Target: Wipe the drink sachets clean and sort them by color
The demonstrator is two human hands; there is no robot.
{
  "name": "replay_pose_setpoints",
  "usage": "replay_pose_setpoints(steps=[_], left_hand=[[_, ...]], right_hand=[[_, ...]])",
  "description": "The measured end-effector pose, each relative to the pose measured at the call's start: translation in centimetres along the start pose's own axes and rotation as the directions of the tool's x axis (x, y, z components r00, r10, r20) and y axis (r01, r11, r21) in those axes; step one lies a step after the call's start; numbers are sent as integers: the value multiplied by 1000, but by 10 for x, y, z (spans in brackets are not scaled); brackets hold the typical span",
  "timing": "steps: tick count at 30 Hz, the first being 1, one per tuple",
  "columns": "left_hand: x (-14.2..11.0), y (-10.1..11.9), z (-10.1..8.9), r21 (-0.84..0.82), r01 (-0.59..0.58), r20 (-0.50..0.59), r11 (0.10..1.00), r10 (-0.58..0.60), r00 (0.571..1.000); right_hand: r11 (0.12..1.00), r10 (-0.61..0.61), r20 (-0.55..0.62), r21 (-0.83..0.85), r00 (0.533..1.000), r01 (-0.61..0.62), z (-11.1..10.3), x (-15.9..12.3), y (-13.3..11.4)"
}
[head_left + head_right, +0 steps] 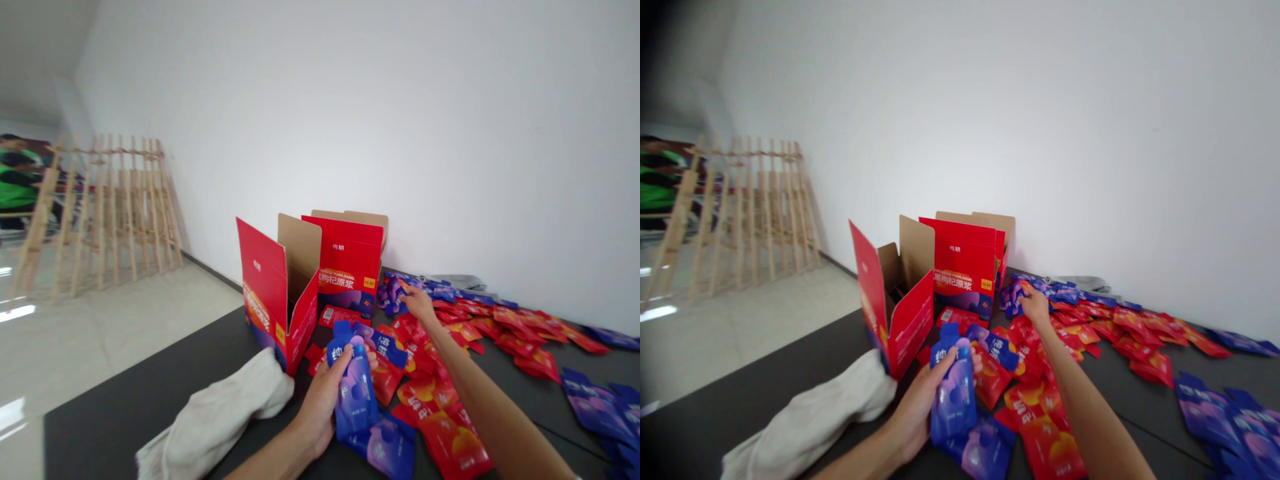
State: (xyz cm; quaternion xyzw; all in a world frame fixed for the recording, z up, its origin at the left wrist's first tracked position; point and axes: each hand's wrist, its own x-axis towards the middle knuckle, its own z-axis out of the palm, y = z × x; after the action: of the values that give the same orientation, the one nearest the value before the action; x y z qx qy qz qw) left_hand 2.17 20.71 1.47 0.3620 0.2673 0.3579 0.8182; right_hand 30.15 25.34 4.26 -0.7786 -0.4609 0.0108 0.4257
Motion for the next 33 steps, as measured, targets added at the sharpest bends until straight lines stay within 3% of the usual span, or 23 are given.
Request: replay_pose_setpoints(steps=[3, 6, 8, 9, 11, 13, 15, 17, 19, 23, 27, 33], left_hand=[[1, -3, -2, -8, 22, 9, 1000, -21, 1000], [1, -1, -2, 15, 43, 22, 999, -44, 999], [2, 1, -1, 48, 69, 5, 996, -69, 998], [2, 2, 0, 59, 85, -8, 995, -85, 996], [2, 3, 2, 46, 123, -37, 991, -122, 992], [1, 3, 4, -1, 171, -35, 985, -171, 985], [-1, 4, 6, -36, 248, 13, 968, -247, 969], [-4, 5, 8, -38, 330, 90, 943, -326, 941], [-7, 5, 10, -21, 389, 151, 921, -382, 912], [-9, 3, 7, 44, 380, 162, 924, -382, 910], [-8, 3, 1, 149, 327, 157, 933, -349, 924], [-12, 10, 2, 214, 328, 223, 920, -373, 901]], right_hand=[[999, -14, -126, 43, 992, 20, -28, 2, -1], [988, -77, -205, 117, 976, 103, -65, -8, -19], [954, -155, -73, 246, 985, 169, -90, -23, -41], [930, -203, 66, 325, 977, 171, -101, -34, -53], [904, -277, 380, 415, 882, 105, -116, -57, -77], [910, -313, 609, 413, 729, 45, -118, -78, -95], [916, -349, 719, 396, 601, 59, -107, -95, -102], [926, -359, 762, 364, 538, 102, -84, -105, -100], [941, -329, 757, 311, 564, 132, -58, -111, -91], [931, -305, 621, 356, 722, 87, -22, -121, -77], [881, -361, 510, 462, 781, 106, -17, -136, -83], [872, -332, 319, 464, 888, 160, -11, -146, -93]])
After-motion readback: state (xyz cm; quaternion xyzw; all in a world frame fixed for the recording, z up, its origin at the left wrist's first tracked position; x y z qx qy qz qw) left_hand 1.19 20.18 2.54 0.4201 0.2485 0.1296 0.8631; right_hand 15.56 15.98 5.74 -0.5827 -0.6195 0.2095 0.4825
